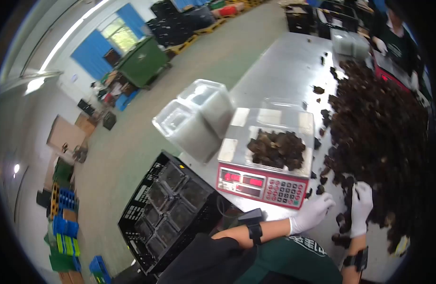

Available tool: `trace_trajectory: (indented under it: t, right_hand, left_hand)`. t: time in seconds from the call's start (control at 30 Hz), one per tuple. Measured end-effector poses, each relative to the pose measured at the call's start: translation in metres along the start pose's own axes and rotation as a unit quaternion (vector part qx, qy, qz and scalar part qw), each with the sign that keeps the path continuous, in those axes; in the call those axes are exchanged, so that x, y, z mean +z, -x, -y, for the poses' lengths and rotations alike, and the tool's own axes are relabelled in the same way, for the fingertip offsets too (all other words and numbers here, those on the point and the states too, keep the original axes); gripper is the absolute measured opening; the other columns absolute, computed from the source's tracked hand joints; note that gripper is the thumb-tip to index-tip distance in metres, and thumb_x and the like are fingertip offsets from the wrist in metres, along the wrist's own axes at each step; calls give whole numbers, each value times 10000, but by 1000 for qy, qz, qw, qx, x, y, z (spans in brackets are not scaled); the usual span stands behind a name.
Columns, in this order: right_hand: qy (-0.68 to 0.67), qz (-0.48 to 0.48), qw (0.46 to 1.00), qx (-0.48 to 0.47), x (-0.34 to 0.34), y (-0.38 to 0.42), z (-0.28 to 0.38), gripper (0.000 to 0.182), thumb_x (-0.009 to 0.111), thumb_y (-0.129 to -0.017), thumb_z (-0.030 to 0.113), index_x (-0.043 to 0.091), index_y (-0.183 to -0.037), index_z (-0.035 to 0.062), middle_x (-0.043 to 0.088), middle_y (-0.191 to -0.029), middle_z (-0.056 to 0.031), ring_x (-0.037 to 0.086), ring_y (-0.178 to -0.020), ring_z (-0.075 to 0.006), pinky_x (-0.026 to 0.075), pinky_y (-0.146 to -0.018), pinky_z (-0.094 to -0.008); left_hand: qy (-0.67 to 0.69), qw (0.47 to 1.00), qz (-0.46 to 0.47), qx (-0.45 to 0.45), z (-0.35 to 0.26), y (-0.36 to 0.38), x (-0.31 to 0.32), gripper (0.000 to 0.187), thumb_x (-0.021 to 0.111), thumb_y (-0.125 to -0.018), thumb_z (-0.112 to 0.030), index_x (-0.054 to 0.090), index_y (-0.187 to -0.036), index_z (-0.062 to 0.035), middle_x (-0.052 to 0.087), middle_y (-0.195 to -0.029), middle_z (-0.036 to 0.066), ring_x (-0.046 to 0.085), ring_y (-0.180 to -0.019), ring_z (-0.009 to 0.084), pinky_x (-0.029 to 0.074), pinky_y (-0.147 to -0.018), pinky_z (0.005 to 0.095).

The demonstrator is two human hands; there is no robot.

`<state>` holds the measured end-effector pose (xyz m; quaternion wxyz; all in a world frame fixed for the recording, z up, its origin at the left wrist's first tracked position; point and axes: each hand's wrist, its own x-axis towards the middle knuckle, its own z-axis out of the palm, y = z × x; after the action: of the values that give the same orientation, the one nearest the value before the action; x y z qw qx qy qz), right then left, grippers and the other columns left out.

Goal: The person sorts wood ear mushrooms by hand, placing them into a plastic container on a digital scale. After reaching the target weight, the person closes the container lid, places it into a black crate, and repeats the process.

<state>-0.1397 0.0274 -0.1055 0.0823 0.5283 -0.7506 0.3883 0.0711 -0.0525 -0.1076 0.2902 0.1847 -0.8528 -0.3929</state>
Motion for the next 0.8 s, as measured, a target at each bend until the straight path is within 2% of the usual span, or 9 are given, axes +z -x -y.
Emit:
trace_trajectory:
  t: [0.13,0.2,0.27,0.3,0.33,0.43,0.57,0.7,0.8]
  right_hand:
    - [-256,7,931,261,-27,-36,22,189,634,-917,61,712,-1070,-18,707,-1123,-152,674,-1028,-246,505,-917,-317]
    - [-100,22,995,-20,-46,-24,7,473,611,-824,-80,601,-1290,4,671,-1244,-188,649,-1133,-320,499,-982,-369]
    - [-381,8,906,181,-48,-12,21,438,583,-929,-32,575,-1356,62,683,-1159,-102,675,-931,-191,534,-683,-246]
    - [-567,-28,760,317,-46,-20,34,325,551,-1022,143,589,-1333,57,680,-1035,-59,637,-816,-119,462,-559,-182]
    - [-770,50,495,399,-49,-29,20,357,487,-1064,272,596,-1295,23,669,-936,-67,626,-779,-132,453,-535,-192]
    - [-794,45,458,397,-49,-31,32,388,447,-1073,296,592,-1275,-2,645,-852,-66,603,-733,-132,421,-503,-199]
    - [-775,45,480,410,-40,-32,39,383,419,-1076,232,543,-1353,-1,643,-928,-66,589,-751,-124,391,-477,-192]
    - [-779,47,480,401,-35,-34,46,387,396,-1069,166,508,-1399,-2,633,-990,-75,582,-786,-125,410,-467,-178]
    - [-784,47,453,423,-33,-40,58,387,376,-1061,123,500,-1405,-5,629,-1015,-96,564,-780,-126,414,-461,-176]
  left_hand:
    - [147,988,-49,-11,-3,2,-2,286,562,-813,70,638,-1069,-36,637,-1052,124,629,-1036,253,494,-932,335]
    - [290,947,-9,-134,-21,-4,-19,233,536,-900,55,634,-1089,-40,629,-1071,75,601,-940,167,498,-843,290]
    - [540,788,29,-296,-17,-3,-28,266,539,-935,42,622,-1174,-38,624,-1137,83,575,-882,119,484,-757,248]
    - [594,745,34,-302,-17,-4,-33,281,549,-940,30,607,-1207,-35,615,-1164,93,565,-868,118,472,-734,243]
    - [643,700,33,-308,-19,-3,-37,302,559,-945,18,591,-1241,-32,605,-1191,103,555,-853,117,460,-710,239]
    - [689,652,55,-313,-23,-1,-46,303,568,-957,-19,564,-1260,-27,584,-1227,105,550,-864,133,456,-720,236]
    - [663,679,77,-306,-34,0,-67,276,550,-960,-20,562,-1236,-25,586,-1219,100,549,-867,123,454,-725,237]
    - [536,791,55,-291,-61,-1,-102,250,504,-925,51,574,-1151,-29,584,-1188,92,561,-851,103,464,-694,233]
    - [423,892,3,-157,-70,-3,-140,289,518,-855,112,594,-1099,-24,581,-1176,127,561,-818,115,486,-696,251]
